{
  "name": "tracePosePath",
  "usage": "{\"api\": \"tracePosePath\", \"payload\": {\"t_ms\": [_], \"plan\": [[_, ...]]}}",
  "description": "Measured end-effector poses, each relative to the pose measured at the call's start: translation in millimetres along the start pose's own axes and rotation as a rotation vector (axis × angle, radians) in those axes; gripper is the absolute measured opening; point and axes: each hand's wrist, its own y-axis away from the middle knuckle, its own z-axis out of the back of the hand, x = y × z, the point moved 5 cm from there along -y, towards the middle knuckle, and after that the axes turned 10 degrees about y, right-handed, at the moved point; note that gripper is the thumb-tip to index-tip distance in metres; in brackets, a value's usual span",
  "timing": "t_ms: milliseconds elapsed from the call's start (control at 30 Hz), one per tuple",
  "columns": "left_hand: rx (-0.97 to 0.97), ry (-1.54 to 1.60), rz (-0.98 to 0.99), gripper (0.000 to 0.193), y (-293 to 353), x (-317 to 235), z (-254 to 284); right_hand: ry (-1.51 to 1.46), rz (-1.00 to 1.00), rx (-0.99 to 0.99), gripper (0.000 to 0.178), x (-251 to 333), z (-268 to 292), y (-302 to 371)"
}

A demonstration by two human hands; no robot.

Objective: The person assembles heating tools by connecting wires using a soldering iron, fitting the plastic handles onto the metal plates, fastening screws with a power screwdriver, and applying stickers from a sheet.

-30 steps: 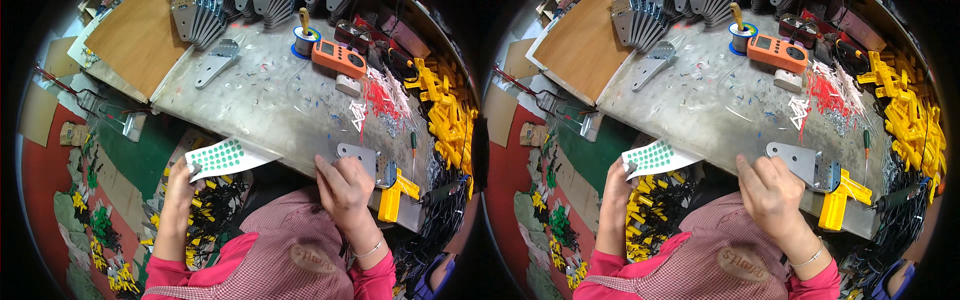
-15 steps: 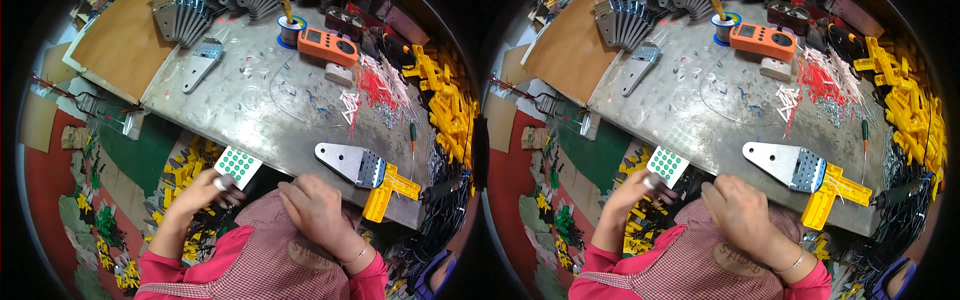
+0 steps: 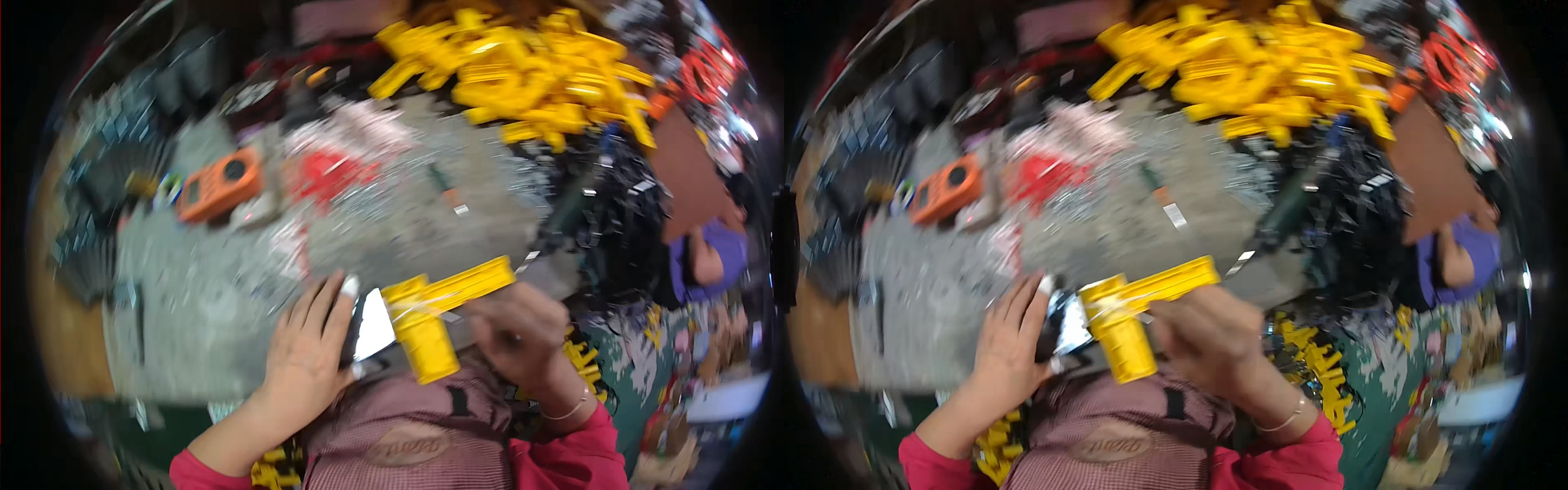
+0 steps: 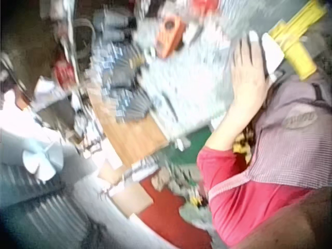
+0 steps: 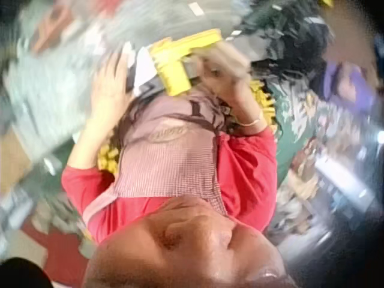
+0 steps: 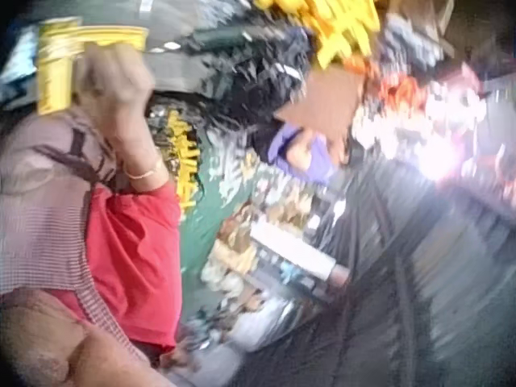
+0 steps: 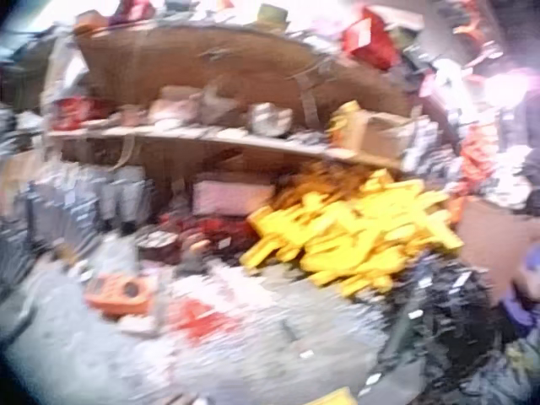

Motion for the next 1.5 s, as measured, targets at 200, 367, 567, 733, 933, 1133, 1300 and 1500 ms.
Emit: {"api": "tracePosePath", "payload": {"t_ms": [200, 367, 567, 733, 933, 1133, 1300, 1500], "plan": [[-0.099, -0.045, -0.070, 0.095, 21.2, 15.8, 7.6, 0.420, -0.232, -0.488, 0.006, -113.1, 101.0, 5.0], [0.055, 0.059, 0.134, 0.080, 28.6, 47.4, 28.9, 0.787, -0.728, -0.342, 0.024, -273.2, 208.4, 34.4], [-0.028, -0.050, 0.174, 0.082, 43.2, 53.7, 30.4, 0.916, -0.748, -0.182, 0.028, -312.7, 200.1, -19.5], [-0.229, -0.088, 0.095, 0.081, 46.2, 34.6, 44.8, 0.874, -0.991, 0.289, 0.030, -305.9, 189.6, -5.4], [-0.373, -0.221, -0.137, 0.064, 32.1, -3.5, 50.9, 0.966, -0.613, -0.359, 0.027, -280.0, 195.2, 2.5], [-0.399, -0.170, -0.259, 0.058, 34.1, -18.0, 50.1, 0.759, -0.774, -0.419, 0.030, -265.5, 212.8, -11.4], [-0.349, -0.115, -0.352, 0.042, 21.0, -38.4, 49.0, 0.784, -0.602, -0.157, 0.044, -302.9, 225.2, -8.7], [-0.299, -0.029, -0.330, 0.038, 14.9, -43.2, 49.1, -0.244, -0.634, -0.834, 0.025, -270.5, 248.2, -2.8]]}}
